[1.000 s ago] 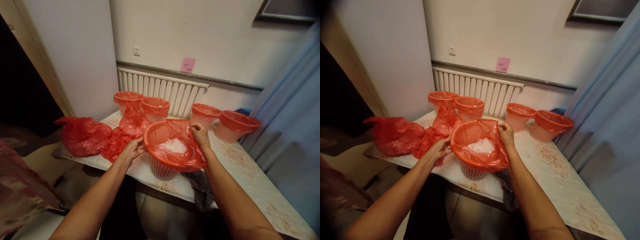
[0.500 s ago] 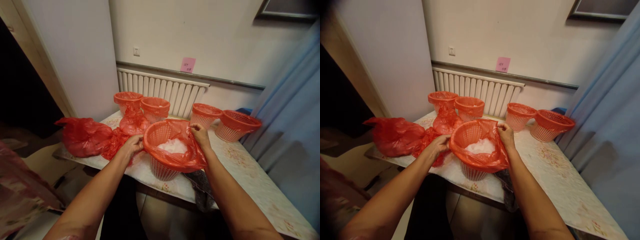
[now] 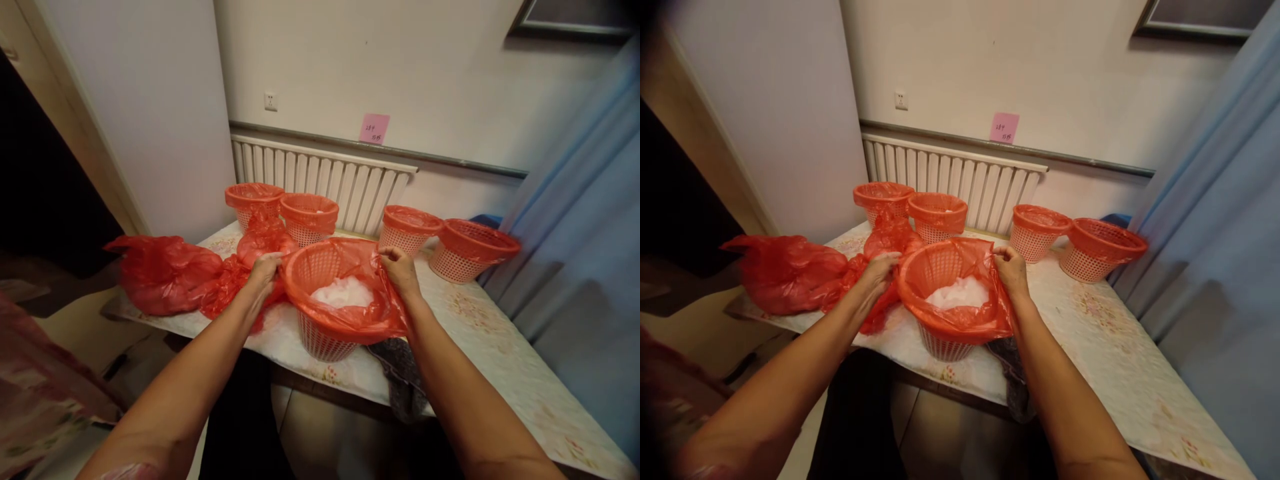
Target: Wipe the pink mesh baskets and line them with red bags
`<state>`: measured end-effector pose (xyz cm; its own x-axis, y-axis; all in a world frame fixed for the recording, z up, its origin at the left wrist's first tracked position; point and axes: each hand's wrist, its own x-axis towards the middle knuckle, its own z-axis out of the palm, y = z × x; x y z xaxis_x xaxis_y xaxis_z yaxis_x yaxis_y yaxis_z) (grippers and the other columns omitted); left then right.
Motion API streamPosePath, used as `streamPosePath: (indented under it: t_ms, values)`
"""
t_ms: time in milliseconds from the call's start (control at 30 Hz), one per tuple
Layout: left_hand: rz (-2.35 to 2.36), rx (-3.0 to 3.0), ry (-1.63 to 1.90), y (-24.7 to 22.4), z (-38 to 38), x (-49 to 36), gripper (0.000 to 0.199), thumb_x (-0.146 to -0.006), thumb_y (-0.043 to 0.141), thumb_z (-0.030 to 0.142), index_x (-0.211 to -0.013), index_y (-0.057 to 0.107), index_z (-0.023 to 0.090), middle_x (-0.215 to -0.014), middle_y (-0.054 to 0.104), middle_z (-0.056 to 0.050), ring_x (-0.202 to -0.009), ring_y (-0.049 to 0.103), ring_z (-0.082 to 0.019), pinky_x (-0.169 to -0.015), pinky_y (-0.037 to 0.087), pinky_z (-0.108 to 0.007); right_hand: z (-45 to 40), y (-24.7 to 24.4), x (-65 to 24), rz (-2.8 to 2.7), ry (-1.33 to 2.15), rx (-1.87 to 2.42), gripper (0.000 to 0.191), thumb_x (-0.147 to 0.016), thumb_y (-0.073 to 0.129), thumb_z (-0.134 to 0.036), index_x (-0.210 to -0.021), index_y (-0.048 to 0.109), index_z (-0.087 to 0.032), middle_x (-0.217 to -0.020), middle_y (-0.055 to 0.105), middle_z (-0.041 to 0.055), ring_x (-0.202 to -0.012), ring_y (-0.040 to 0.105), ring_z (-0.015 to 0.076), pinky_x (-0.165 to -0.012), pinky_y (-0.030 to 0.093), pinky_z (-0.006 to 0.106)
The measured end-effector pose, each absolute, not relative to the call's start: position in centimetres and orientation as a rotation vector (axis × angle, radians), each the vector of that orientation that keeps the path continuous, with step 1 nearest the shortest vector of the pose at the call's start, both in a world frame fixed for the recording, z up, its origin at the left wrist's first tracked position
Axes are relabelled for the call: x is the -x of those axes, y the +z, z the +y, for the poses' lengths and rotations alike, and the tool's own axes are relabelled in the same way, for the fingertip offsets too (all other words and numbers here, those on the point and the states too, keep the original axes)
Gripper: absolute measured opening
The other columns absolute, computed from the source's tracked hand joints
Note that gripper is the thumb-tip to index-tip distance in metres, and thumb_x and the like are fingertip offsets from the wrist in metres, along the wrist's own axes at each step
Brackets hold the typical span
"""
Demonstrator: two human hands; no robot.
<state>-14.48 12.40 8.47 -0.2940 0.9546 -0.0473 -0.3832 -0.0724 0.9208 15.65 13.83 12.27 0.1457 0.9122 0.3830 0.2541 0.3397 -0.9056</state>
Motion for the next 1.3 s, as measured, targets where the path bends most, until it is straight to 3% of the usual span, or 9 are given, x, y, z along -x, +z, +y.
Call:
streamPosePath:
  t_ms: [133,267,433,567,733,967,1033,1200,1300]
  values:
    - [1.101,-0.818,1.799,9.6,13.9,14.7,0.03,-0.057,0.055,0.004,-0.085,0.059,0.015,-0.057,0.058,0.005,-0.045,0.052,-0.007,-0.047,0.039,-0.017,13.9,12.1,-15.5,-1.354,0.7,1.149,0.025,-0.06,0.06,-0.033,-0.081,0.062,-0.018,-0.064,0.06,-0.0019,-0.054,0.051,0.0117,-0.051,0.04,0.023]
    - [1.017,-0.876,1.887,11.9,14.5,14.1,0.028,-0.057,0.056,0.007,-0.083,0.057,0.017,-0.063,0.06,0.004,-0.054,0.057,-0.01,-0.057,0.046,-0.02,13.7,12.1,-15.4,-1.308,0.682,1.137,0.028,-0.06,0.061,-0.033,-0.083,0.062,-0.018,-0.064,0.061,-0.0026,-0.055,0.051,0.012,-0.054,0.04,0.024]
    - [0.746,-0.98,1.858,13.9,13.1,13.4,0.029,-0.056,0.06,0.009,-0.084,0.056,0.016,-0.068,0.061,0.003,-0.06,0.061,-0.011,-0.064,0.049,-0.024,13.4,12.5,-15.6,-1.199,0.507,1.101,0.021,-0.061,0.058,-0.029,-0.077,0.063,-0.016,-0.075,0.064,0.0009,-0.069,0.057,0.014,-0.067,0.045,0.027]
    - [0.785,-0.926,1.803,13.8,11.9,14.2,0.027,-0.054,0.06,0.007,-0.08,0.056,0.015,-0.065,0.06,0.003,-0.056,0.058,-0.01,-0.059,0.047,-0.023,14.0,12.6,-16.8,-0.936,0.31,1.101,0.017,-0.062,0.054,-0.023,-0.076,0.061,-0.016,-0.076,0.062,0.0004,-0.073,0.056,0.0139,-0.074,0.046,0.028]
    - [1.018,-0.955,1.788,12.4,10.5,16.0,0.024,-0.054,0.062,0.012,-0.077,0.055,0.015,-0.059,0.056,0.005,-0.05,0.052,-0.009,-0.053,0.042,-0.022,15.0,11.7,-18.6,-0.669,0.325,1.142,0.015,-0.06,0.052,-0.017,-0.073,0.059,-0.016,-0.072,0.058,-0.0012,-0.067,0.053,0.0118,-0.068,0.046,0.026]
    - [1.216,-1.487,1.314,11.5,7.0,16.7,0.045,-0.067,0.069,0.034,-0.108,0.061,0.017,-0.106,0.065,-0.007,-0.091,0.062,-0.019,-0.076,0.048,-0.028,13.7,10.3,-21.5,-0.764,0.699,0.959,0.023,-0.051,0.064,-0.018,-0.074,0.061,-0.017,-0.062,0.056,-0.005,-0.053,0.049,0.0083,-0.05,0.039,0.02]
    - [1.279,-1.525,1.183,11.5,6.4,16.5,0.041,-0.068,0.067,0.032,-0.105,0.061,0.017,-0.102,0.066,-0.006,-0.087,0.062,-0.019,-0.072,0.049,-0.029,12.6,10.4,-22.3,-0.868,0.836,0.962,0.032,-0.048,0.07,-0.019,-0.08,0.064,-0.017,-0.064,0.06,-0.0042,-0.051,0.051,0.0084,-0.049,0.039,0.021]
    - [1.428,-1.491,1.193,12.0,6.3,15.6,0.009,-0.068,0.056,0.022,-0.076,0.054,0.018,-0.064,0.055,0.003,-0.055,0.053,-0.012,-0.052,0.044,-0.024,9.3,11.5,-23.5,-1.207,1.053,1.036,0.042,-0.053,0.076,-0.024,-0.094,0.068,-0.019,-0.089,0.068,0.003,-0.064,0.059,0.0117,-0.057,0.046,0.025]
    - [1.363,-1.565,1.221,12.7,6.2,14.9,0.004,-0.07,0.054,0.02,-0.073,0.054,0.018,-0.061,0.052,0.005,-0.053,0.051,-0.01,-0.05,0.041,-0.021,7.3,12.3,-23.7,-1.512,1.025,1.121,0.039,-0.064,0.073,-0.032,-0.1,0.068,-0.019,-0.08,0.067,0.0019,-0.059,0.055,0.0107,-0.057,0.045,0.026]
